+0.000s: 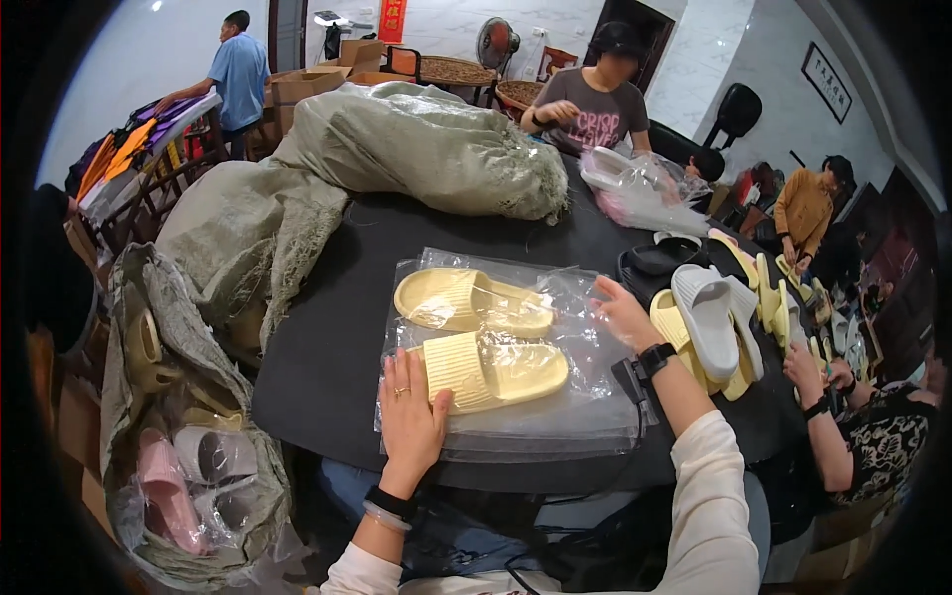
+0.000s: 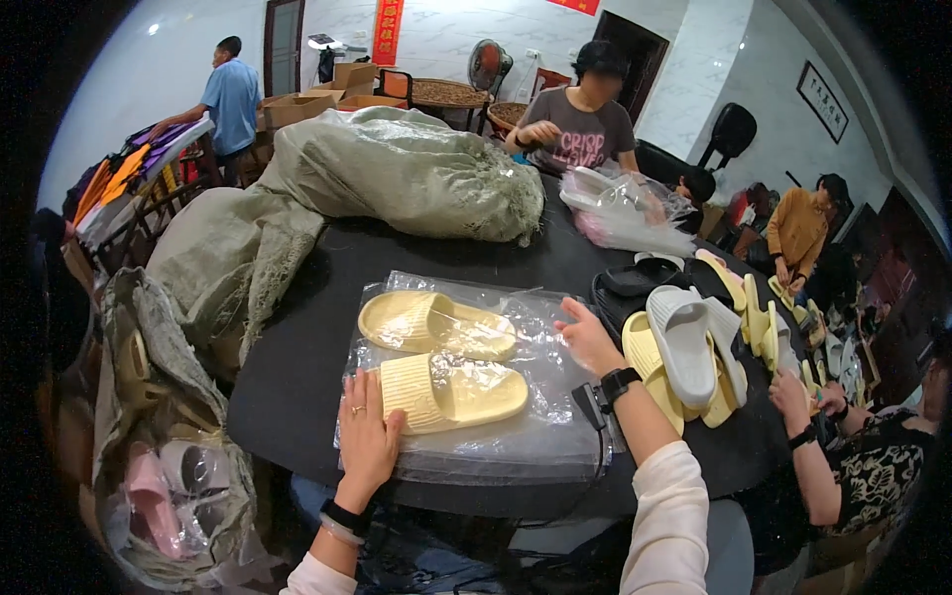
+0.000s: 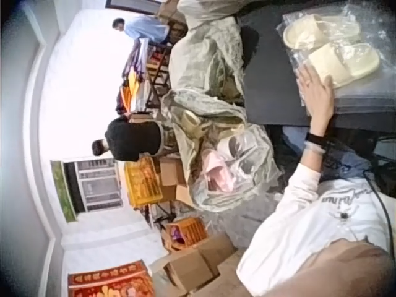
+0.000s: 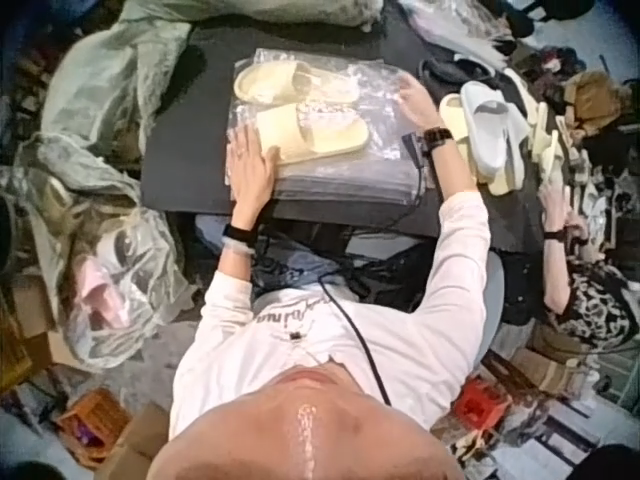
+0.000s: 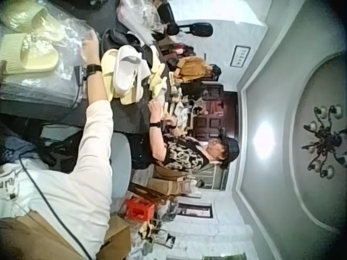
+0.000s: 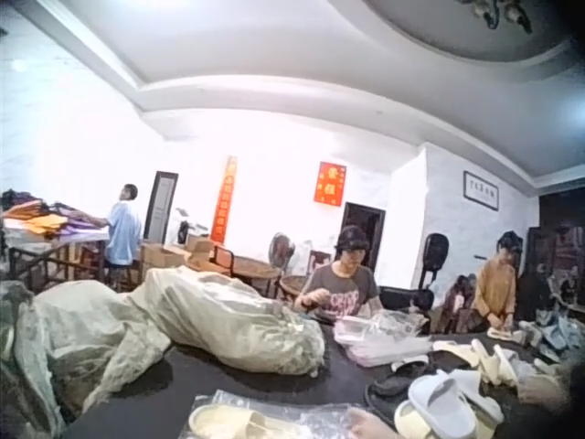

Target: The recorder is packaging finished slippers into plastic bags at a shoe manufacturing facility.

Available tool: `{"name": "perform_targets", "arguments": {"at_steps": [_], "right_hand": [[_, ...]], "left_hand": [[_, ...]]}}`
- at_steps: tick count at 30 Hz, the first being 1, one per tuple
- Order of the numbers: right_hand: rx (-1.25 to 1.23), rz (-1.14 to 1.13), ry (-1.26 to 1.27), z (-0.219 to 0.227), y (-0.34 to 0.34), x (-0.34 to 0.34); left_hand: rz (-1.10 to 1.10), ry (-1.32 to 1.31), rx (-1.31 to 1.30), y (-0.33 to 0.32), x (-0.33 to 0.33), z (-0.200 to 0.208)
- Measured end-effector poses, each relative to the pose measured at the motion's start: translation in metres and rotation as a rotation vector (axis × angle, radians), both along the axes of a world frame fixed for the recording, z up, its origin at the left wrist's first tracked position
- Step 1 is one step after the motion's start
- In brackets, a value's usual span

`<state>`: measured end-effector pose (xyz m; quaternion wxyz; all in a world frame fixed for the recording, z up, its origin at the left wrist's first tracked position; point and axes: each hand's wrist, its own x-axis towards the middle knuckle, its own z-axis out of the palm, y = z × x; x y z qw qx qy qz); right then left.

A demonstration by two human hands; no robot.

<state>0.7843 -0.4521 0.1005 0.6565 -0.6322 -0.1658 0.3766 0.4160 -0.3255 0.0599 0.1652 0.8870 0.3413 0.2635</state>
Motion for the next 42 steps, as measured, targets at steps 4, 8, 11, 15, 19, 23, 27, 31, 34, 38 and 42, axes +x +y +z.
{"name": "perform_targets", "arguments": {"at_steps": [4, 8, 11, 15, 19, 23, 27, 31, 34, 38, 42], "right_hand": [[-0.087, 0.236, -0.335, -0.006, 0.008, 0.023], [-0.356, 0.311, -0.707, -0.002, 0.013, 0.048], [-0.232, 0.525, -0.907, 0.008, 0.029, 0.024], [-0.218, 0.581, -0.710, 0.016, 0.026, 0.032], [-0.175, 0.693, -0.661, 0.013, 0.028, 0.032], [-0.392, 0.559, -0.868, 0.007, 0.013, 0.028], [-0.503, 0.564, -1.077, 0.008, 0.004, 0.016], [-0.054, 0.457, -0.402, 0.022, 0.005, 0.030], [-0.253, 0.450, -1.211, 0.022, 0.007, 0.038], [-0.072, 0.300, -0.810, -0.004, 0.009, 0.055], [0.007, -0.150, -0.890, 0.037, 0.032, 0.010]], "left_hand": [[-0.007, -0.021, -0.017, -0.001, 0.007, 0.001], [-0.011, -0.036, 0.000, -0.002, 0.008, -0.001], [0.019, -0.010, -0.010, 0.001, 0.001, -0.001], [0.003, -0.026, -0.014, -0.002, 0.007, 0.002], [0.002, -0.034, -0.018, -0.001, 0.005, 0.002], [0.002, -0.040, -0.013, -0.001, 0.006, 0.000], [0.017, -0.021, -0.011, 0.000, 0.004, 0.000], [0.011, -0.018, -0.019, -0.001, 0.006, 0.002], [0.016, -0.019, -0.006, -0.001, 0.005, 0.001], [0.004, -0.031, -0.015, -0.003, 0.010, 0.002], [0.023, -0.026, -0.021, -0.001, 0.000, 0.001]]}}
